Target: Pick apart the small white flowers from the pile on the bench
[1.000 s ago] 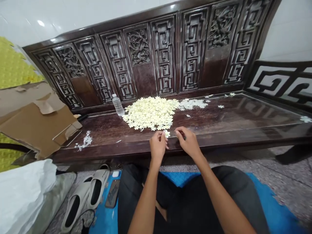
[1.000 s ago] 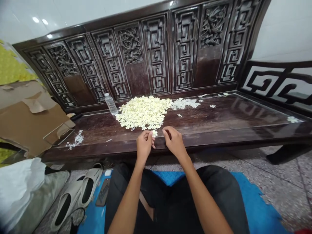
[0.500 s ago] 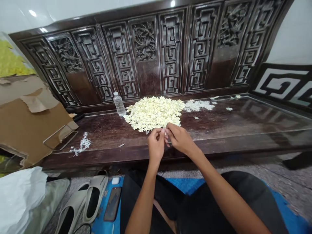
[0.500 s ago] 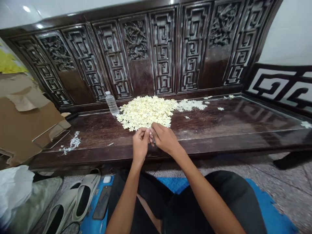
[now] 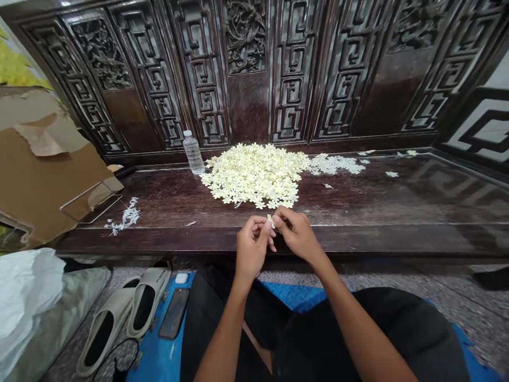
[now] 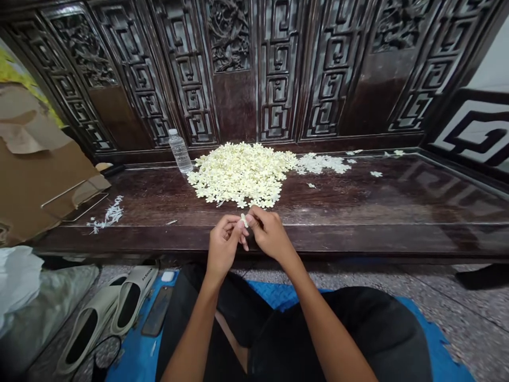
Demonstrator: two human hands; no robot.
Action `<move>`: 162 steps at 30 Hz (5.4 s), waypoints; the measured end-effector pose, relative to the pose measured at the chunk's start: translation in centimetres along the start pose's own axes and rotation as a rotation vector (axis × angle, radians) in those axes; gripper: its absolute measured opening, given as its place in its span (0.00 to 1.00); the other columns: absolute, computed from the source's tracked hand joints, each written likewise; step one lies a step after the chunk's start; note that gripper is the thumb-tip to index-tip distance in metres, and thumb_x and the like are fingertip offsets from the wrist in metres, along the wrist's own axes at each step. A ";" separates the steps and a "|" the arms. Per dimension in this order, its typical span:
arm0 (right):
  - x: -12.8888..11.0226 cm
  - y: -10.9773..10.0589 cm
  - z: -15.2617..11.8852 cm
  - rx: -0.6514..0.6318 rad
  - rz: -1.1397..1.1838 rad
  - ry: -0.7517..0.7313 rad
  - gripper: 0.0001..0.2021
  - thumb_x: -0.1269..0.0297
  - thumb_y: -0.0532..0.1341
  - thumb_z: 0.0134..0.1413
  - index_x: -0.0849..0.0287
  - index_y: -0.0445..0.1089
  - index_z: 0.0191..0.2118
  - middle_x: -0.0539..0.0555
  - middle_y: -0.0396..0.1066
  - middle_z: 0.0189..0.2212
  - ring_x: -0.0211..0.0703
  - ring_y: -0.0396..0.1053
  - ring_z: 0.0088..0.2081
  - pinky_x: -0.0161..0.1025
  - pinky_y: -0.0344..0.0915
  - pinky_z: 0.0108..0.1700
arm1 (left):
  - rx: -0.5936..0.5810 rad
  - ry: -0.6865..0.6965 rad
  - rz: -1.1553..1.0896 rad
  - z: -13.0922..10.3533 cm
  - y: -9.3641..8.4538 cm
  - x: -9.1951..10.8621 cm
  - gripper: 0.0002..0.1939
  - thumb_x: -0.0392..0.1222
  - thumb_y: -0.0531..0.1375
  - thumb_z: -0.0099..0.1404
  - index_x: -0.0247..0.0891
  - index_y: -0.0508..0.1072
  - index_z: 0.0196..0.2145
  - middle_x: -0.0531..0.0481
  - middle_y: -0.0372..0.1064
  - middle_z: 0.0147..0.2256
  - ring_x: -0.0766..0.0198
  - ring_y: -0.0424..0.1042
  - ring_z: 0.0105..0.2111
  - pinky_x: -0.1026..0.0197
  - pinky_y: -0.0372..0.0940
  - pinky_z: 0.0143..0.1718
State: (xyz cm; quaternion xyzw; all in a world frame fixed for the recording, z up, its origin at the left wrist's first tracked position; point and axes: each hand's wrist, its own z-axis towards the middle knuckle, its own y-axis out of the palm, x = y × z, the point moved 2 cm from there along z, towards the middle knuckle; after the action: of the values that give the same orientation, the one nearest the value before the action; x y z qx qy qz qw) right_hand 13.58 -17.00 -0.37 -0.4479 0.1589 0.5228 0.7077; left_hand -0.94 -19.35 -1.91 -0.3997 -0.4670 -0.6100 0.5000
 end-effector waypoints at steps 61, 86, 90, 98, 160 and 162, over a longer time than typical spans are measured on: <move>0.6 0.1 -0.2 0.066 0.362 0.180 0.17 0.48 0.62 0.68 0.55 0.68 0.34 0.49 0.67 0.25 0.40 0.65 0.26 0.38 0.62 0.30 | -0.024 0.098 0.241 3.0 -0.4 0.1 0.27 0.63 0.57 0.73 0.38 0.61 0.27 0.56 0.53 0.25 0.69 0.53 0.27 0.65 0.50 0.28; -0.4 -0.3 -0.2 0.228 0.253 0.037 0.05 0.62 0.65 0.69 0.55 0.71 0.39 0.53 0.71 0.38 0.43 0.70 0.40 0.39 0.66 0.40 | -0.092 -0.008 0.068 3.8 -0.7 -1.3 0.26 0.63 0.58 0.73 0.38 0.62 0.29 0.56 0.51 0.26 0.70 0.50 0.25 0.65 0.48 0.26; 0.0 -0.5 -0.2 0.305 0.331 0.067 0.08 0.58 0.64 0.69 0.55 0.70 0.39 0.56 0.72 0.45 0.45 0.70 0.43 0.38 0.67 0.38 | -0.048 -0.026 -0.002 4.0 -0.7 -1.4 0.26 0.63 0.61 0.71 0.39 0.61 0.30 0.57 0.50 0.26 0.71 0.49 0.24 0.66 0.47 0.25; 1.0 -0.1 0.0 0.335 0.517 0.194 0.14 0.52 0.69 0.63 0.54 0.67 0.40 0.51 0.72 0.34 0.39 0.70 0.30 0.36 0.65 0.29 | -0.053 0.034 0.182 4.2 -0.7 -1.5 0.27 0.64 0.60 0.71 0.39 0.62 0.28 0.56 0.53 0.25 0.68 0.52 0.26 0.64 0.49 0.27; 1.3 -0.3 -0.1 0.341 0.230 0.196 0.06 0.62 0.64 0.65 0.56 0.75 0.35 0.53 0.72 0.36 0.42 0.68 0.35 0.38 0.65 0.36 | -0.018 0.013 0.261 4.3 -0.6 -1.4 0.30 0.68 0.60 0.69 0.38 0.62 0.26 0.56 0.52 0.24 0.69 0.53 0.26 0.64 0.49 0.28; 1.4 -0.3 -0.1 0.333 0.230 0.198 0.06 0.62 0.64 0.65 0.56 0.75 0.35 0.53 0.72 0.36 0.42 0.68 0.35 0.38 0.64 0.36 | -0.013 0.009 0.259 4.3 -0.6 -1.4 0.30 0.68 0.60 0.69 0.38 0.62 0.26 0.57 0.51 0.24 0.69 0.52 0.26 0.63 0.49 0.28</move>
State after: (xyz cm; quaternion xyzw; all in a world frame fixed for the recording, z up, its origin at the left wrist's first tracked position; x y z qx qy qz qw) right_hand 14.45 -16.27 -1.27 -0.3530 0.3616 0.5201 0.6886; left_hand -1.22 -14.85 -2.28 -0.4573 -0.4054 -0.5450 0.5741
